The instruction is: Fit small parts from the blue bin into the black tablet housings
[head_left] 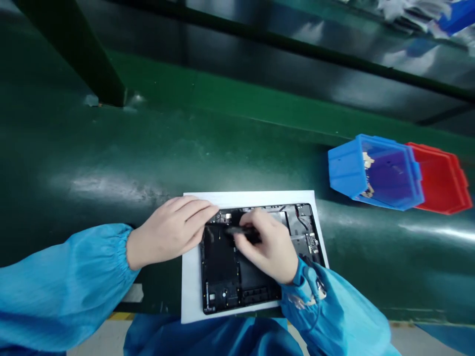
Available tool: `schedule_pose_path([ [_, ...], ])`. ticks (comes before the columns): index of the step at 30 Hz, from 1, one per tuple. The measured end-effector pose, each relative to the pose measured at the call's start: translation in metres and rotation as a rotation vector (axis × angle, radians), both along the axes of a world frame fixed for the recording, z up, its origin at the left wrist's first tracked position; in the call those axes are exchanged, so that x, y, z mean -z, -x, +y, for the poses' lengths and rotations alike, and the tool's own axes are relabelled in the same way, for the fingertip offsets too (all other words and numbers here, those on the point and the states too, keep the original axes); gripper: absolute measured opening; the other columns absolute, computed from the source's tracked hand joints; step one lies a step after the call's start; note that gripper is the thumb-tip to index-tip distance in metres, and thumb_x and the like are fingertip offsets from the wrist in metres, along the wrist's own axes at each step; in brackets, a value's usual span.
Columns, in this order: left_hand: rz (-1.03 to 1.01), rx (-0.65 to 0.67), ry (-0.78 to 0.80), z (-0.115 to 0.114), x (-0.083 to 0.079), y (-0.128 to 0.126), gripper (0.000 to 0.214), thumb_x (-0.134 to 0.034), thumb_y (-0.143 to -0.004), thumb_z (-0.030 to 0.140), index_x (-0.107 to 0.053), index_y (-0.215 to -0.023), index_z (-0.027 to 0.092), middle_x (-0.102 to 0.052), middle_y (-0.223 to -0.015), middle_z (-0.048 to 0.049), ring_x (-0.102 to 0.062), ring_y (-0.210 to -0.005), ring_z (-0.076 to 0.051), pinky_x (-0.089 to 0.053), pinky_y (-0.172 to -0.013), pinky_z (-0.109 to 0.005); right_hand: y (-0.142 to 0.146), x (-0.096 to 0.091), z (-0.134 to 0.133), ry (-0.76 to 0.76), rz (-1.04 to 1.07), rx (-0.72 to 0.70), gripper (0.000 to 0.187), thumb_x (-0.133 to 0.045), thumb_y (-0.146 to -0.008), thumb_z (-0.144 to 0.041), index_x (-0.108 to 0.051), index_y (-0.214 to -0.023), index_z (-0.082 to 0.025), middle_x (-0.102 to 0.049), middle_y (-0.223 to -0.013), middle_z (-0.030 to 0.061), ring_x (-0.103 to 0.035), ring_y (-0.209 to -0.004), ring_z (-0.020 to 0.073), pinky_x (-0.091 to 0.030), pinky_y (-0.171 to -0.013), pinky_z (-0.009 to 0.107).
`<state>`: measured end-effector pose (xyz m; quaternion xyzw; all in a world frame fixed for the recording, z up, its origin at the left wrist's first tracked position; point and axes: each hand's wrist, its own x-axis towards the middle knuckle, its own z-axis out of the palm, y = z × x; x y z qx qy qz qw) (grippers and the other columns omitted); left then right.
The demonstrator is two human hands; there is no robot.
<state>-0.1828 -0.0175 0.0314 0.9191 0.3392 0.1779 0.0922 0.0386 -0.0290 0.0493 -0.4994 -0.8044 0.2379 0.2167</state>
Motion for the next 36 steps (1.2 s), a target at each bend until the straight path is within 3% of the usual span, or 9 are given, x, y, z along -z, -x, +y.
schedule_pose_path([
  [3,0.015,0.031,-0.043,-0.003,-0.002,0.004,0.027,-0.05,-0.085,0.015,-0.06,-0.11,0.013,-0.062,-0.112,-0.0094,-0.056,-0.102,-0.023,-0.048,-0.086,-0.037,0.009,0.003,-0.009,-0.008,-0.229,-0.043,0.02,-0.059,-0.079,-0.037,-0.05,-0.071,-0.02,-0.057,-0.064,0.0014,-0.052,-0.053,0.0143,-0.036,-0.047,0.025],
  [6,0.04,0.046,-0.071,-0.004,-0.003,0.003,0.027,-0.05,-0.085,0.016,-0.061,-0.11,0.013,-0.063,-0.112,-0.0099,-0.057,-0.102,-0.023,-0.05,-0.084,-0.037,0.014,0.004,-0.015,-0.04,-0.307,-0.055,0.015,-0.056,-0.082,-0.032,-0.054,-0.073,-0.02,-0.06,-0.064,0.0026,-0.055,-0.054,0.0152,-0.036,-0.048,0.025],
  [10,0.036,0.053,-0.057,-0.003,-0.002,0.002,0.03,-0.051,-0.084,0.015,-0.06,-0.113,0.013,-0.063,-0.112,-0.0104,-0.058,-0.101,-0.023,-0.051,-0.082,-0.036,0.006,0.002,-0.01,0.038,-0.237,-0.072,0.007,-0.052,-0.082,-0.02,-0.057,-0.077,-0.02,-0.062,-0.066,0.0022,-0.057,-0.054,0.0149,-0.04,-0.051,0.025],
  [15,0.019,0.062,-0.046,-0.004,0.002,0.003,0.03,-0.05,-0.085,0.013,-0.059,-0.113,0.012,-0.061,-0.112,-0.0114,-0.057,-0.101,-0.023,-0.051,-0.083,-0.036,-0.005,0.003,0.012,0.154,-0.054,0.037,0.009,-0.055,-0.078,-0.013,-0.059,-0.08,-0.021,-0.065,-0.069,-0.0001,-0.06,-0.061,0.0148,-0.044,-0.057,0.024],
  [20,0.054,0.061,-0.041,-0.006,0.003,0.0,0.032,-0.049,-0.086,0.018,-0.057,-0.117,0.012,-0.06,-0.112,-0.0119,-0.055,-0.101,-0.025,-0.051,-0.084,-0.039,0.001,0.004,0.015,-0.035,-0.018,0.034,0.005,-0.055,-0.083,-0.018,-0.06,-0.082,-0.019,-0.064,-0.067,0.0007,-0.059,-0.059,0.0133,-0.044,-0.055,0.024],
  [24,0.086,0.06,-0.017,-0.008,0.001,-0.002,0.036,-0.05,-0.086,0.025,-0.056,-0.118,0.01,-0.058,-0.115,-0.0132,-0.053,-0.104,-0.026,-0.05,-0.087,-0.041,0.007,0.001,0.003,-0.335,-0.124,-0.229,0.009,-0.055,-0.085,-0.015,-0.063,-0.08,-0.018,-0.061,-0.059,-0.0002,-0.053,-0.051,0.012,-0.041,-0.049,0.025],
  [27,0.099,0.058,0.01,-0.008,0.001,-0.001,0.036,-0.05,-0.087,0.026,-0.055,-0.119,0.01,-0.057,-0.117,-0.0131,-0.052,-0.106,-0.027,-0.049,-0.089,-0.04,0.011,0.0,-0.003,-0.453,-0.24,-0.369,0.016,-0.054,-0.085,-0.012,-0.063,-0.073,-0.018,-0.059,-0.055,-0.0014,-0.049,-0.047,0.0118,-0.035,-0.043,0.027],
  [32,0.112,0.083,0.009,-0.005,0.002,0.002,0.037,-0.048,-0.089,0.026,-0.052,-0.123,0.012,-0.057,-0.117,-0.0113,-0.052,-0.106,-0.025,-0.048,-0.088,-0.039,0.006,0.004,0.002,-0.382,-0.23,-0.438,0.019,-0.053,-0.087,-0.018,-0.063,-0.071,-0.017,-0.057,-0.054,-0.0008,-0.049,-0.047,0.012,-0.036,-0.044,0.027],
  [36,0.149,0.092,-0.041,-0.006,0.001,0.001,0.037,-0.046,-0.09,0.028,-0.052,-0.123,0.013,-0.057,-0.119,-0.0105,-0.052,-0.106,-0.025,-0.046,-0.088,-0.037,-0.005,0.007,0.009,-0.296,-0.059,-0.325,0.016,-0.057,-0.086,-0.027,-0.063,-0.081,-0.013,-0.058,-0.057,0.0007,-0.051,-0.049,0.0119,-0.04,-0.046,0.025],
])
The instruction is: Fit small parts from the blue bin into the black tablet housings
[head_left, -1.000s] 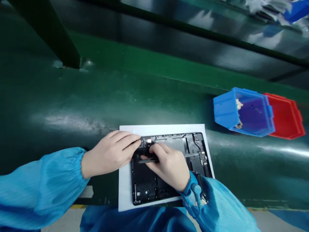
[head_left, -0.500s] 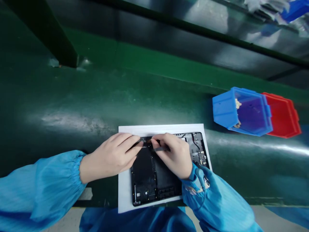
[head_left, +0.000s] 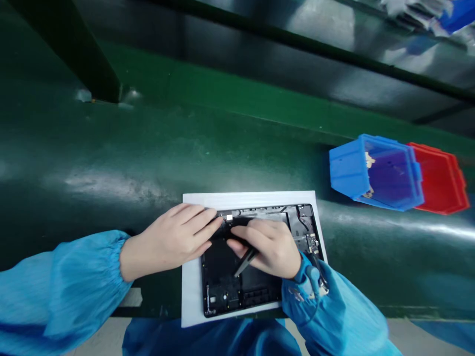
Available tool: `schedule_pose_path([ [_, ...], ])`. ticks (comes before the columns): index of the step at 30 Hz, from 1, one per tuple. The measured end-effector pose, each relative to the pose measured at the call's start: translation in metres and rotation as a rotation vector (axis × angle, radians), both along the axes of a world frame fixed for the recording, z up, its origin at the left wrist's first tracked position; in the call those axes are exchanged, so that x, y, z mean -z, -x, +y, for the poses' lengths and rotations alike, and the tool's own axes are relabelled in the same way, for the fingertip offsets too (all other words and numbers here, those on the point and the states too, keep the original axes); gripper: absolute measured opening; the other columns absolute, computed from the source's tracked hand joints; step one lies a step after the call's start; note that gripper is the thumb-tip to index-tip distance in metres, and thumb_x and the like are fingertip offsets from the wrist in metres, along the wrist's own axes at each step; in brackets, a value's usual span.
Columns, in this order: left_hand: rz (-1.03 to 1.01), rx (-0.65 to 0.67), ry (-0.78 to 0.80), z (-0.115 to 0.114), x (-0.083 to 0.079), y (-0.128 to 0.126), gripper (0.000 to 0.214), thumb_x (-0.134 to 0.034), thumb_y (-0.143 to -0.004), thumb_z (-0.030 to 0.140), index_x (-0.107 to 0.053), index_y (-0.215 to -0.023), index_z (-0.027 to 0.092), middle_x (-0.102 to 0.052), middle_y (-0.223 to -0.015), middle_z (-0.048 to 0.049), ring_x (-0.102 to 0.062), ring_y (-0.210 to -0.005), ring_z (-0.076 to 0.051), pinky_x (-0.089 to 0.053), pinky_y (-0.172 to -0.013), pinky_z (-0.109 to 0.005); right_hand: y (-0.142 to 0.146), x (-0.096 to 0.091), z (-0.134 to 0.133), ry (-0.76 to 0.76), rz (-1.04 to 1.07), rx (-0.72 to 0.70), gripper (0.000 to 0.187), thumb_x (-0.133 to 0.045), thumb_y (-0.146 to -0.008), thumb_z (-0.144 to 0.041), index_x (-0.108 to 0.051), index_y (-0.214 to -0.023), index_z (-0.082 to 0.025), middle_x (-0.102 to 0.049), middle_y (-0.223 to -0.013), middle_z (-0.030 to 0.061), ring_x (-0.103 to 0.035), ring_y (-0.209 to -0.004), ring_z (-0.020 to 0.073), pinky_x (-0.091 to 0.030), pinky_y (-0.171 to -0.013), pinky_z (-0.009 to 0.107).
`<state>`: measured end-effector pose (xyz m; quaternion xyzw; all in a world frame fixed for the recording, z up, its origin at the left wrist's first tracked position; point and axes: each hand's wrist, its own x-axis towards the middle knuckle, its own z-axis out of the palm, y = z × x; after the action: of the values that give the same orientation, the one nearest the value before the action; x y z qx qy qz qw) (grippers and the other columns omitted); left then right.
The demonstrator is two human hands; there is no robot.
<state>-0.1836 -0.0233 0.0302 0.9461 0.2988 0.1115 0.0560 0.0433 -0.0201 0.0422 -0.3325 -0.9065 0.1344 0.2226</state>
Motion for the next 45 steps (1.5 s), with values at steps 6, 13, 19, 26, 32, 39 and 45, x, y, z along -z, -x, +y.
schedule_pose_path([
  [6,0.01,0.006,-0.013,0.003,-0.001,0.001,0.039,-0.049,-0.089,0.034,-0.054,-0.122,0.016,-0.058,-0.119,-0.009,-0.053,-0.105,-0.025,-0.043,-0.09,-0.039,-0.007,-0.011,0.002,0.111,0.217,0.242,0.011,-0.052,-0.085,-0.016,-0.06,-0.078,-0.017,-0.062,-0.061,0.0008,-0.056,-0.052,0.0107,-0.044,-0.05,0.022],
  [13,-0.03,-0.074,-0.045,0.008,0.002,0.003,0.034,-0.05,-0.088,0.036,-0.057,-0.12,0.025,-0.052,-0.13,-0.0071,-0.046,-0.117,-0.03,-0.03,-0.1,-0.054,-0.029,-0.048,-0.018,-0.018,0.41,0.336,0.009,-0.056,-0.081,-0.013,-0.062,-0.081,-0.02,-0.06,-0.061,-0.0014,-0.056,-0.049,0.0107,-0.044,-0.047,0.023],
  [19,-0.013,-0.106,-0.049,0.003,0.008,0.004,0.032,-0.049,-0.088,0.03,-0.057,-0.118,0.028,-0.052,-0.131,-0.0063,-0.043,-0.12,-0.03,-0.025,-0.103,-0.056,-0.066,-0.065,-0.037,-0.127,0.376,0.268,0.01,-0.057,-0.08,-0.011,-0.062,-0.082,-0.019,-0.058,-0.061,-0.0015,-0.054,-0.049,0.01,-0.044,-0.047,0.023],
  [26,-0.175,-0.291,0.241,0.023,-0.013,-0.015,0.038,-0.04,-0.091,0.032,-0.047,-0.125,0.016,-0.052,-0.126,-0.0122,-0.047,-0.117,-0.022,-0.037,-0.1,-0.038,-0.11,-0.055,-0.017,-0.315,0.259,0.126,0.011,-0.054,-0.082,-0.011,-0.058,-0.08,-0.02,-0.057,-0.058,-0.0015,-0.051,-0.047,0.0102,-0.042,-0.047,0.022],
  [32,0.091,-0.287,0.457,0.042,-0.029,-0.066,0.022,-0.041,-0.091,0.035,-0.055,-0.097,0.018,-0.059,-0.081,-0.0026,-0.057,-0.073,-0.016,-0.045,-0.07,-0.028,-0.13,-0.032,-0.002,-0.53,0.128,-0.059,0.009,-0.053,-0.082,-0.012,-0.059,-0.078,-0.017,-0.051,-0.05,-0.0028,-0.044,-0.044,0.01,-0.034,-0.045,0.024],
  [39,0.135,-0.442,0.267,0.045,-0.029,-0.073,0.028,-0.025,-0.096,0.033,-0.048,-0.088,0.02,-0.057,-0.074,-0.0024,-0.056,-0.066,-0.017,-0.045,-0.066,-0.028,-0.18,-0.007,-0.021,-0.498,0.103,-0.151,0.011,-0.052,-0.083,-0.01,-0.06,-0.078,-0.014,-0.052,-0.051,-0.0012,-0.043,-0.046,0.0112,-0.028,-0.047,0.027],
  [45,0.071,-0.604,0.09,0.129,-0.028,-0.083,0.03,-0.019,-0.095,0.026,-0.044,-0.111,0.018,-0.063,-0.097,-0.0083,-0.061,-0.09,-0.021,-0.045,-0.079,-0.032,-0.192,-0.005,-0.031,-0.367,0.214,-0.069,0.015,-0.047,-0.082,-0.01,-0.06,-0.078,-0.015,-0.05,-0.05,-0.0008,-0.042,-0.045,0.0128,-0.025,-0.045,0.028],
])
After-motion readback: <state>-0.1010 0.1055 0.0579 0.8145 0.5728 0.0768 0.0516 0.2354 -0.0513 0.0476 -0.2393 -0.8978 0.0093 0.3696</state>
